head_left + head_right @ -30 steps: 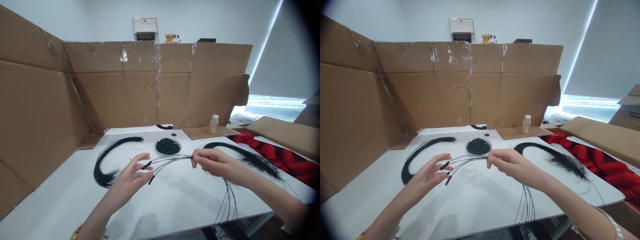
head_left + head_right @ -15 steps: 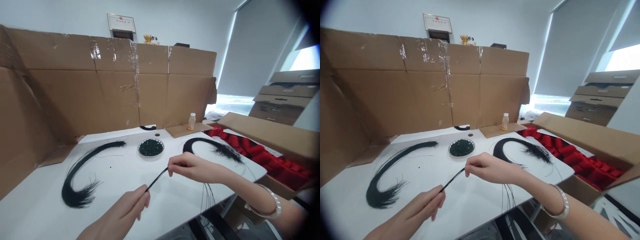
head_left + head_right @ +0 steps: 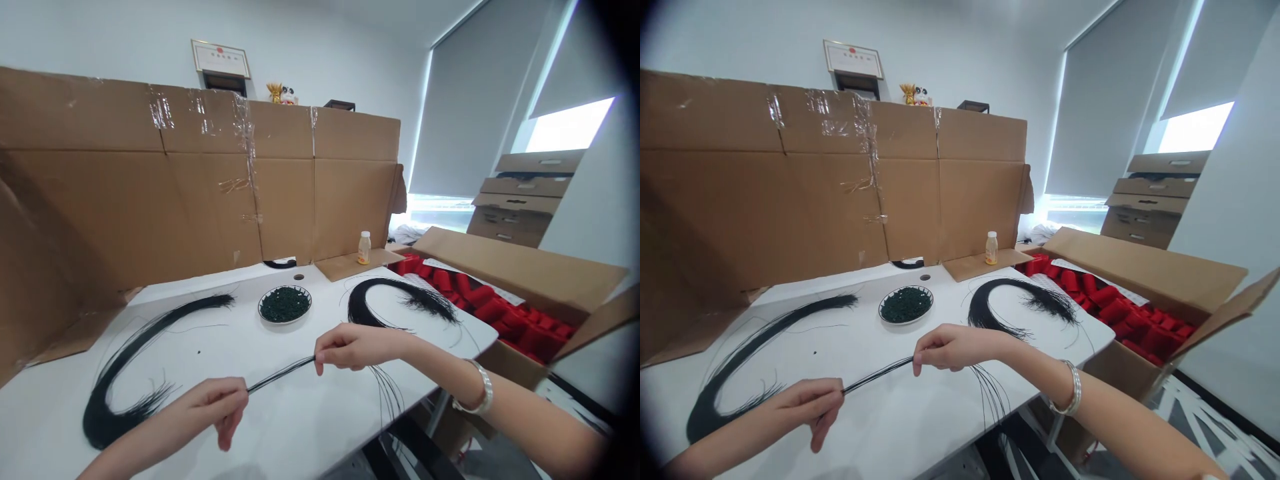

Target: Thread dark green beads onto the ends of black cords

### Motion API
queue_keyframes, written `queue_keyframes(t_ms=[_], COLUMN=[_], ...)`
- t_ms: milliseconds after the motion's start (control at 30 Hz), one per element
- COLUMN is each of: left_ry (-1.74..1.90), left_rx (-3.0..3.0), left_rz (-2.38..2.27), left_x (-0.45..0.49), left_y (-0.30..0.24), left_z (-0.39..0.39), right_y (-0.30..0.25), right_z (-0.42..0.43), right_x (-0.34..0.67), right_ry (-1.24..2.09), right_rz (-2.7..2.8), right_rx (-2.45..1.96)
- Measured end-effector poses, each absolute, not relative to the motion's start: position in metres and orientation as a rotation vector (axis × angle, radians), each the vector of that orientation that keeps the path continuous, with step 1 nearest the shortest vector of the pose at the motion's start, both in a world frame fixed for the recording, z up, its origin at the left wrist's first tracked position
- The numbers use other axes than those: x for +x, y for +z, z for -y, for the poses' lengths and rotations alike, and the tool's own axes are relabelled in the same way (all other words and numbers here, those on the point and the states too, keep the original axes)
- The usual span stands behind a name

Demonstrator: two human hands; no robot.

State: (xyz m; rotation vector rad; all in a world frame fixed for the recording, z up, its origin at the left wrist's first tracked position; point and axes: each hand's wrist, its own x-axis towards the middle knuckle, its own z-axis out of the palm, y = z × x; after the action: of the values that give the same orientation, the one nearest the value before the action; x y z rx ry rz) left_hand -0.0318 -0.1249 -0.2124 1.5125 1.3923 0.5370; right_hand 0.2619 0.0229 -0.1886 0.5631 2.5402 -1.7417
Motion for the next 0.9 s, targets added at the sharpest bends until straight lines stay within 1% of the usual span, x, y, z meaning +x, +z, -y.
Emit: queue_keyframes(t_ms=[100, 233, 367, 467, 633, 767, 900], left_ry=[0.475, 0.594, 0.663, 0.675, 0.705, 0.592, 0.436], left_rx=[1.544, 1.425, 1.34, 1.334, 1.541, 1.679, 1.698], left_rz=[-1.445, -1.535, -1.684, -1.844, -2.125, -2.32, -2.48], left_x=[-0.051, -0.091, -0.123, -0.131, -0.123, -0.118, -0.116], left_y=[-0.217, -0.235, -0.255, -0.265, -0.275, -0.28, -0.282], left_z=[0.117, 0.101, 0.084, 0.077, 0.073, 0.063, 0.047], right_y=[-0.196, -0.213, -0.235, -0.249, -0.266, -0.278, -0.286], right_z=[-0.031, -0.054, -0.085, -0.102, -0.105, -0.095, -0.082], right_x=[0.255, 0.251, 0.264, 0.284, 0.312, 0.322, 0.32], right_ry=[-1.742, -1.772, -1.956, -2.138, -2.329, -2.371, -2.394], right_rz=[-2.48, -2.369, -2.224, -2.147, -2.045, -1.973, -2.026], right_rx=[0.55, 0.579, 0.703, 0.839, 1.068, 1.229, 1.379])
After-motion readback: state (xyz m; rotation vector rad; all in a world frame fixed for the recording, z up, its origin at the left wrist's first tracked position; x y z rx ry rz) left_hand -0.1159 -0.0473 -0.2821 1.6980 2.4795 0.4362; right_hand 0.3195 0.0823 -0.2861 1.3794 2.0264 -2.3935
